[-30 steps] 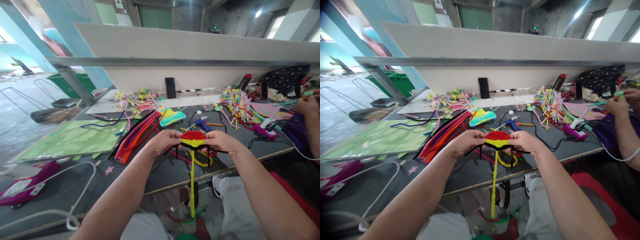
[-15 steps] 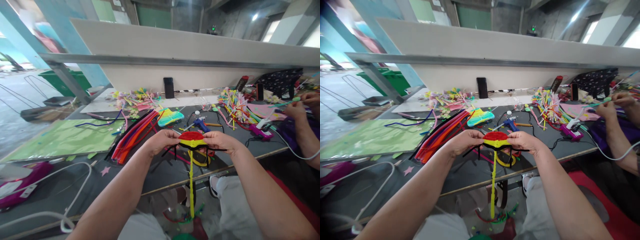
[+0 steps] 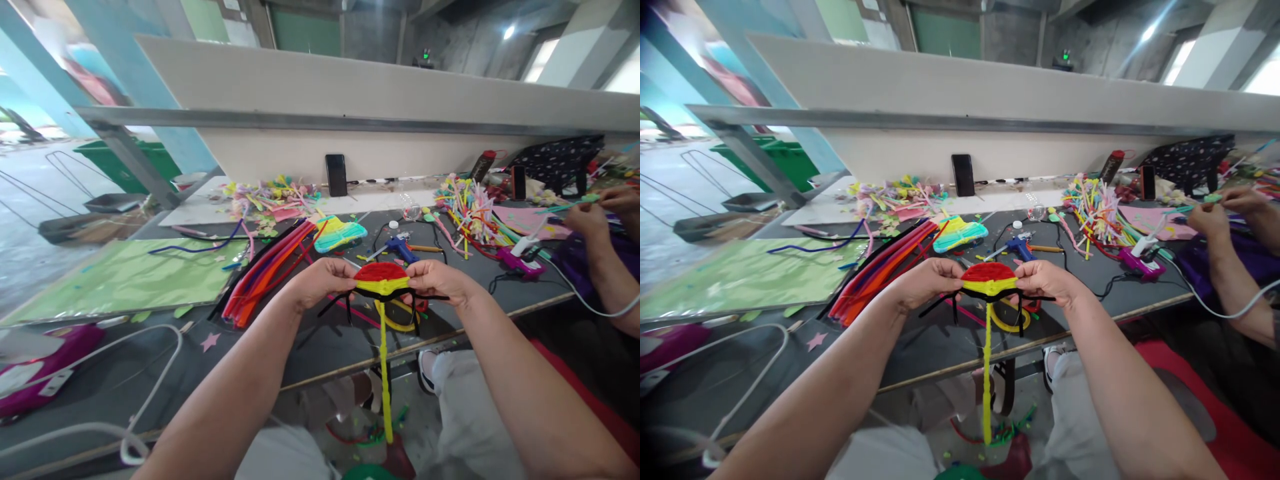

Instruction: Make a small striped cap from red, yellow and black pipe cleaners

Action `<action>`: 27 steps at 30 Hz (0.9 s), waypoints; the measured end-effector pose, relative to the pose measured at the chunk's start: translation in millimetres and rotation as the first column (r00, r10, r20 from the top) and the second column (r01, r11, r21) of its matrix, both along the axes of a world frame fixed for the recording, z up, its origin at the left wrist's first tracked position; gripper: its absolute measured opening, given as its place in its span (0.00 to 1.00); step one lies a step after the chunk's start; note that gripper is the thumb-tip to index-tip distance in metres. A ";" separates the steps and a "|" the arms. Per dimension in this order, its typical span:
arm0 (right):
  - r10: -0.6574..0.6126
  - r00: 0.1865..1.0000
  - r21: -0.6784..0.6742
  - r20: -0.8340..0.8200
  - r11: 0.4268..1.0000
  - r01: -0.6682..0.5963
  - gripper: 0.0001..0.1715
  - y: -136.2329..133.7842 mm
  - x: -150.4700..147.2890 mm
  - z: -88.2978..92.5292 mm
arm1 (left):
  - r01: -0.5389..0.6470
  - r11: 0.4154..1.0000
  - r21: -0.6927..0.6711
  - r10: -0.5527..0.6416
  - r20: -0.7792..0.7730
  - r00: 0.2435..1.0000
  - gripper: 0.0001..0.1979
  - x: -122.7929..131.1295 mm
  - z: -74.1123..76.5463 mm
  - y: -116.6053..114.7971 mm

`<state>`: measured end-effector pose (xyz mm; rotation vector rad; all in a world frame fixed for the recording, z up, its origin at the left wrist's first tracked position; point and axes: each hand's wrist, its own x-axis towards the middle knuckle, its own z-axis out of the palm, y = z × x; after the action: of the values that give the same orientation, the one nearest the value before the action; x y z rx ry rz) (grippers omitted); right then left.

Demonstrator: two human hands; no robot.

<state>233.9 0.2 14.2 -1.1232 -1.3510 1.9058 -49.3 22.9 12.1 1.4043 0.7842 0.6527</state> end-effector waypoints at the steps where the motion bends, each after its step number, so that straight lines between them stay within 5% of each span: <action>1: -0.020 1.000 0.000 0.004 1.000 0.020 0.20 -0.2 -0.8 1.8 | -0.014 1.000 -0.014 0.014 0.018 1.000 0.11 0.5 0.0 0.6; 8: -0.251 0.964 0.084 -0.083 0.963 0.258 0.14 5.4 6.2 16.1 | -0.219 0.921 -0.323 0.304 0.243 0.921 0.15 3.5 -3.8 8.5; 13: -0.357 0.909 0.140 -0.215 0.910 0.391 0.13 11.3 13.3 21.2 | 0.182 0.904 -0.387 -0.080 0.266 0.961 0.24 9.0 -4.3 -2.0; 16: -0.351 0.915 0.143 -0.196 0.913 0.381 0.13 11.9 9.7 22.3 | 0.264 0.901 -0.344 -0.158 0.306 0.939 0.26 18.8 -4.2 -11.7; 23: -0.268 0.942 0.162 -0.200 0.940 0.302 0.16 16.1 -8.2 17.6 | -0.063 0.963 -0.262 0.151 0.330 0.932 0.17 41.8 -13.9 -17.3; 27: -0.488 0.868 0.327 -0.097 0.808 0.491 0.18 23.3 -5.7 10.7 | -0.283 0.936 -0.210 0.339 0.326 0.883 0.17 36.8 -13.2 -11.1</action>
<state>228.2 23.5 24.9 -1.1436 -1.1801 1.2447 -12.5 11.8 -1.1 0.9814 0.7555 1.0428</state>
